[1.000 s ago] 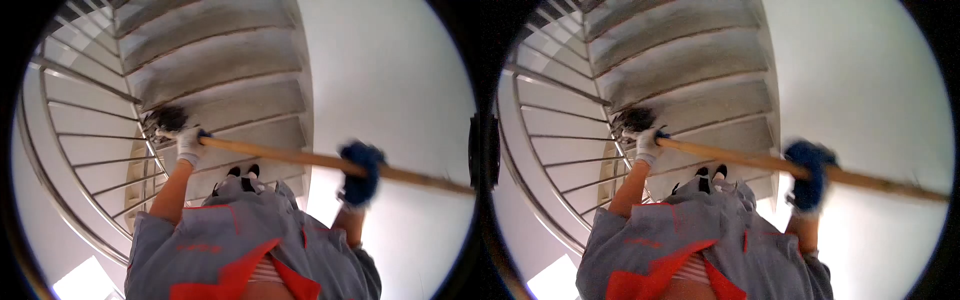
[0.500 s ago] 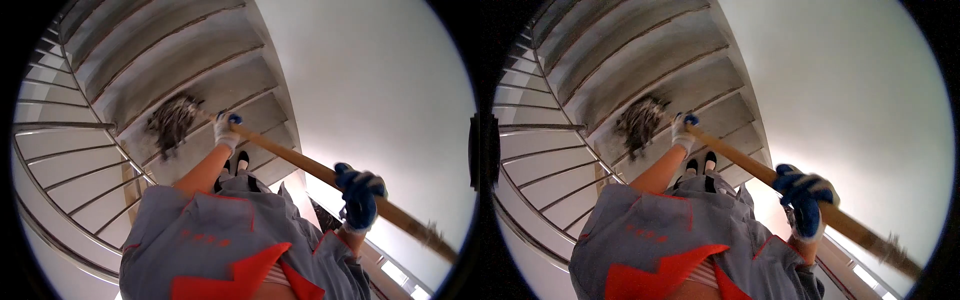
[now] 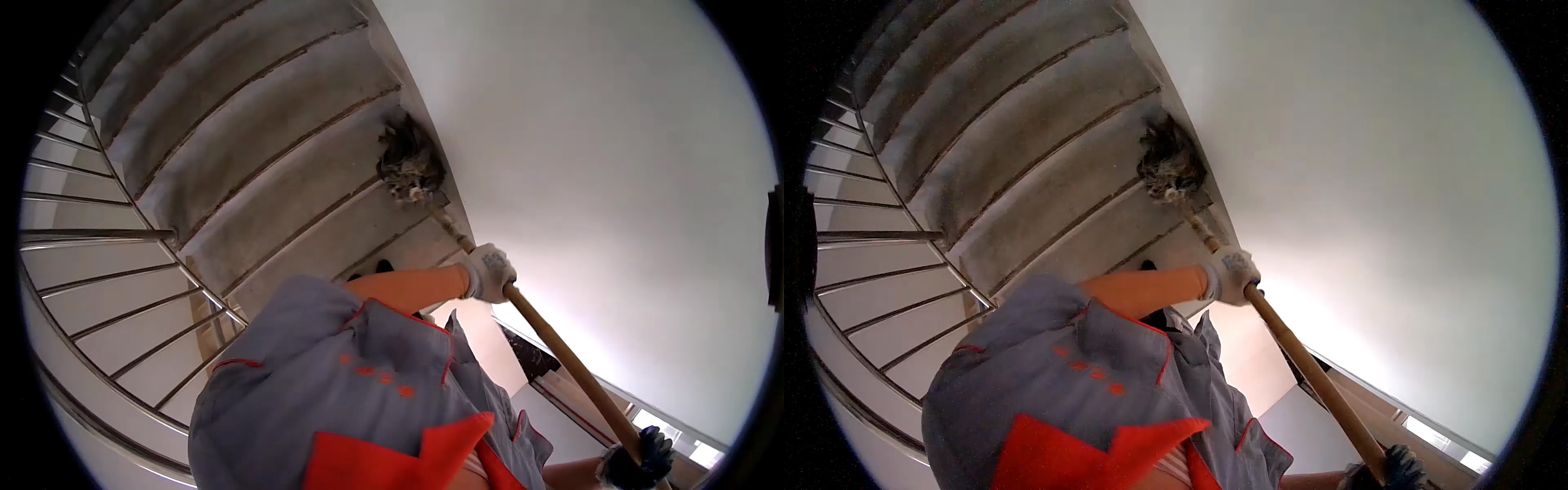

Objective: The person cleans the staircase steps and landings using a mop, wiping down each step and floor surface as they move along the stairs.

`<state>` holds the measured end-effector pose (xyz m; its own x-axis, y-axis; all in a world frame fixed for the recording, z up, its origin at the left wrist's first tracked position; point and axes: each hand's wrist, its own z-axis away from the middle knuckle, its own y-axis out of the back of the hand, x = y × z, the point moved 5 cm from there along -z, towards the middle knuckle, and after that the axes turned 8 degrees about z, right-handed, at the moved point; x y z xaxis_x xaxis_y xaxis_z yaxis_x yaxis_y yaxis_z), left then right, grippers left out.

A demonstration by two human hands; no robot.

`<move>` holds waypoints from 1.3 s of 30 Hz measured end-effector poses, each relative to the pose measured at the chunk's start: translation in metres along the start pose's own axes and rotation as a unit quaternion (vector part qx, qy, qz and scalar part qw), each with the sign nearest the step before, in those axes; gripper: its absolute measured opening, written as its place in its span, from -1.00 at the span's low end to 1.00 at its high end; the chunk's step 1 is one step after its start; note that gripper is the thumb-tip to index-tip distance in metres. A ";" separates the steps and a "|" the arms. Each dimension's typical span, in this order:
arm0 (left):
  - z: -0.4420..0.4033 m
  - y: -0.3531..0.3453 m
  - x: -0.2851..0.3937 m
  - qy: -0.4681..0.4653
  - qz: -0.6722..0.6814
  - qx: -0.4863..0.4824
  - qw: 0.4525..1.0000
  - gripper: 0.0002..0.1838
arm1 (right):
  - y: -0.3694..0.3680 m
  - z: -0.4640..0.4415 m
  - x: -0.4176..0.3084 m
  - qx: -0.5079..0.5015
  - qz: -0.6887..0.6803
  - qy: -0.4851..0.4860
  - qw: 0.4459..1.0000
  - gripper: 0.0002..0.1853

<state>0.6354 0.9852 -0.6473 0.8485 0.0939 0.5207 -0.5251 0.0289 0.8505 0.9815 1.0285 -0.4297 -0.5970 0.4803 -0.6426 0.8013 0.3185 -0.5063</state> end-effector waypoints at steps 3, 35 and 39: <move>0.023 0.008 0.004 0.001 -0.012 0.006 1.000 -0.79 | 0.043 -0.021 0.002 -0.103 0.065 -0.028 0.992 -0.65; 0.187 -0.022 -0.125 0.427 -0.073 0.150 0.889 -0.72 | -0.135 0.026 0.144 -0.439 -0.070 -0.261 0.857 -0.73; 0.100 -0.001 -0.101 0.249 -0.008 0.228 0.941 -0.76 | -0.086 -0.007 0.074 -0.385 0.243 -0.005 0.890 -0.74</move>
<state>0.5561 0.8761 -0.6931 0.6613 0.5552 0.5045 -0.3337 -0.3846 0.8607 0.8685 1.0428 -0.4296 -0.1705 0.7080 -0.6853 0.7511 0.5436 0.3747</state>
